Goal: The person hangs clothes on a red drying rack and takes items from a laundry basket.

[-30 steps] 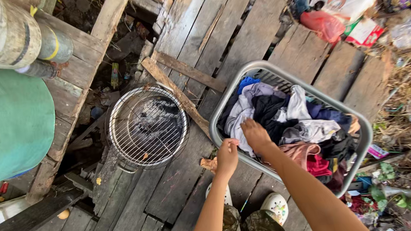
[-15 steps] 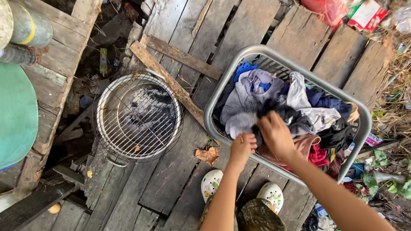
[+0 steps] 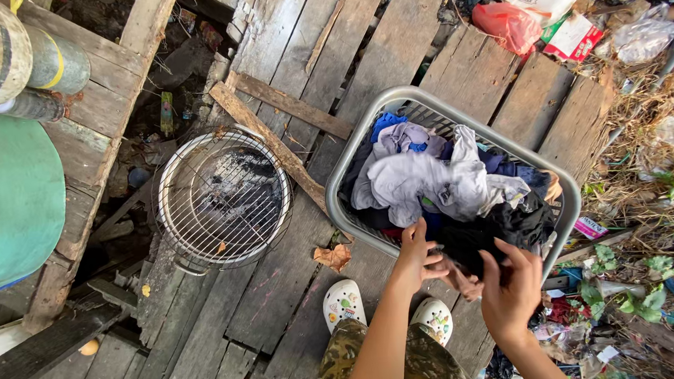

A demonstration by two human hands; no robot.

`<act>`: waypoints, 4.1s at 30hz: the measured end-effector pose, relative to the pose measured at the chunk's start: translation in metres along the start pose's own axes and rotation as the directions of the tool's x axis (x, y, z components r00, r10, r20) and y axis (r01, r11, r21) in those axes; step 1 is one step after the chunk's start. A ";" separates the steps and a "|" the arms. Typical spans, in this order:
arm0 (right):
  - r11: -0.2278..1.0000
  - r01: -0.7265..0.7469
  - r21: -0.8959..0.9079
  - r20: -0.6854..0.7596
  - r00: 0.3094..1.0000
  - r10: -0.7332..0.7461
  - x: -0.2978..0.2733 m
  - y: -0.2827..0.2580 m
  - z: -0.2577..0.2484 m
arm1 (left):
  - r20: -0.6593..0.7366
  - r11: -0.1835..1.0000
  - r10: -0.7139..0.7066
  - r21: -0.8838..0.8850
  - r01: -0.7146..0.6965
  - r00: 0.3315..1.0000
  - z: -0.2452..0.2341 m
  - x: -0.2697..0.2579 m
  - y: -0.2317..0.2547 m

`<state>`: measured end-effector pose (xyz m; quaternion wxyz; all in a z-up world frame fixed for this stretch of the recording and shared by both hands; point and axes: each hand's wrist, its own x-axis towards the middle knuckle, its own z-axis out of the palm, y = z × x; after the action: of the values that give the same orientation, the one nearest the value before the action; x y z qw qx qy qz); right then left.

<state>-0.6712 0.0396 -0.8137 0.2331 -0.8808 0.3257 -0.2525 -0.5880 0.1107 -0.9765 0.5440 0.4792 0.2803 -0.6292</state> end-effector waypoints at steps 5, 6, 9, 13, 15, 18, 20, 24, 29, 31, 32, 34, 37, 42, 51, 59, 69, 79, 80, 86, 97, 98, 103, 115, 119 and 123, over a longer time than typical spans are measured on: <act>1.000 -0.004 -0.001 -0.100 0.995 0.004 0.008 -0.031 -0.026 | 0.172 0.993 -0.084 -0.071 0.097 0.982 0.004 -0.032 0.028; 0.999 -0.022 0.031 -0.108 0.994 0.025 0.011 -0.036 -0.026 | 0.321 0.976 0.025 -0.213 0.047 0.947 0.003 -0.038 0.031; 0.988 0.068 0.137 0.065 0.995 -0.077 0.022 -0.034 -0.016 | 0.174 0.938 0.142 -0.338 -0.076 0.974 0.004 -0.057 0.058; 0.846 -0.513 0.147 0.332 0.831 0.447 0.026 0.009 0.038 | -0.089 0.877 0.356 -0.311 -0.366 0.930 -0.024 -0.082 0.106; 0.961 -0.270 0.060 0.336 0.912 0.236 0.036 0.051 0.085 | -0.108 0.787 0.394 -0.473 -0.396 0.913 -0.032 -0.082 0.120; 0.999 0.043 0.006 0.450 0.892 -0.042 0.050 0.104 0.150 | -0.138 0.712 0.458 -0.535 -0.455 0.878 -0.048 -0.077 0.128; 0.938 0.286 -0.198 0.611 0.784 -0.110 0.060 0.127 0.178 | -0.165 0.682 0.478 -0.548 -0.483 0.863 -0.059 -0.073 0.121; 0.819 0.446 -0.362 0.781 0.625 0.005 0.074 0.145 0.203 | -0.173 0.628 0.462 -0.628 -0.459 0.870 -0.082 -0.053 0.111; 0.959 0.240 -0.150 0.611 0.785 -0.101 0.076 0.151 0.188 | -0.188 0.620 0.436 -0.646 -0.445 0.880 -0.088 -0.049 0.099; 0.994 0.008 0.106 0.532 0.844 -0.063 0.077 0.131 0.165 | -0.233 0.636 0.416 -0.616 -0.464 0.879 -0.078 -0.068 0.102; 0.966 -0.099 0.240 0.494 0.869 -0.034 0.082 0.118 0.148 | -0.235 0.678 0.393 -0.579 -0.452 0.889 -0.072 -0.080 0.105; 0.920 -0.314 0.236 0.520 0.840 0.153 0.096 0.087 0.107 | -0.244 0.753 0.357 -0.497 -0.433 0.902 -0.056 -0.105 0.113; 0.823 -0.441 0.357 0.478 0.843 0.245 0.120 0.038 0.046 | -0.313 0.863 0.206 -0.389 -0.323 0.927 -0.031 -0.142 0.127; 0.909 -0.301 0.287 0.541 0.834 0.106 0.174 -0.058 -0.050 | -0.217 0.772 0.562 -0.210 -0.600 0.798 0.019 -0.207 0.143; 0.896 -0.309 0.320 0.451 0.881 0.143 0.238 -0.099 -0.180 | -0.166 0.647 0.762 0.257 -0.718 0.626 0.047 -0.309 0.197; 0.655 -0.437 0.616 0.229 0.895 0.382 0.303 -0.117 -0.346 | -0.316 0.521 0.823 0.090 -0.849 0.472 -0.012 -0.458 0.269; 0.673 -0.399 0.623 0.510 0.860 0.038 0.336 -0.270 -0.435 | -0.137 0.286 0.866 0.925 -0.251 0.481 0.094 -0.497 0.281; 0.794 0.080 0.603 0.444 0.793 -0.417 0.384 -0.462 -0.585 | 0.441 -0.238 0.858 0.796 -0.556 0.264 0.242 -0.681 0.246; 0.856 0.059 0.513 0.482 0.806 -0.344 0.392 -0.473 -0.595 | 0.431 -0.202 0.831 0.823 -0.531 0.352 0.248 -0.684 0.262; 0.706 -0.117 0.699 0.477 0.812 -0.338 0.432 -0.502 -0.656 | 0.473 -0.168 0.843 0.686 -0.708 0.257 0.252 -0.750 0.276; 0.772 -0.270 0.575 0.635 0.743 -0.213 0.459 -0.534 -0.649 | 0.597 -0.143 0.787 0.424 -0.895 0.157 0.238 -0.786 0.317; 0.765 -0.268 0.586 0.636 0.737 -0.229 0.461 -0.535 -0.644 | 0.558 -0.111 0.807 0.467 -0.877 0.195 0.230 -0.777 0.325; 0.850 -0.126 0.512 0.657 0.695 -0.292 0.473 -0.557 -0.626 | 0.641 -0.370 0.757 0.262 -0.892 -0.126 0.216 -0.768 0.357; 0.974 -0.035 0.225 0.686 0.715 -0.133 0.538 -0.590 -0.564 | 0.753 -0.293 0.653 0.356 -0.887 0.086 0.143 -0.754 0.459; 0.996 0.075 0.053 0.537 0.838 -0.092 0.560 -0.596 -0.536 | 0.580 -0.076 0.766 0.512 -0.856 0.279 0.128 -0.776 0.479; 0.998 0.046 0.037 0.504 0.862 -0.059 0.565 -0.603 -0.516 | 0.615 -0.224 0.785 0.389 -0.894 0.071 0.120 -0.822 0.482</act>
<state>-0.3309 -0.0688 0.0930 0.3136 -0.9219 0.2264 -0.0236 -0.2065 0.2266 -0.1026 0.5958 0.6553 -0.4346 -0.1635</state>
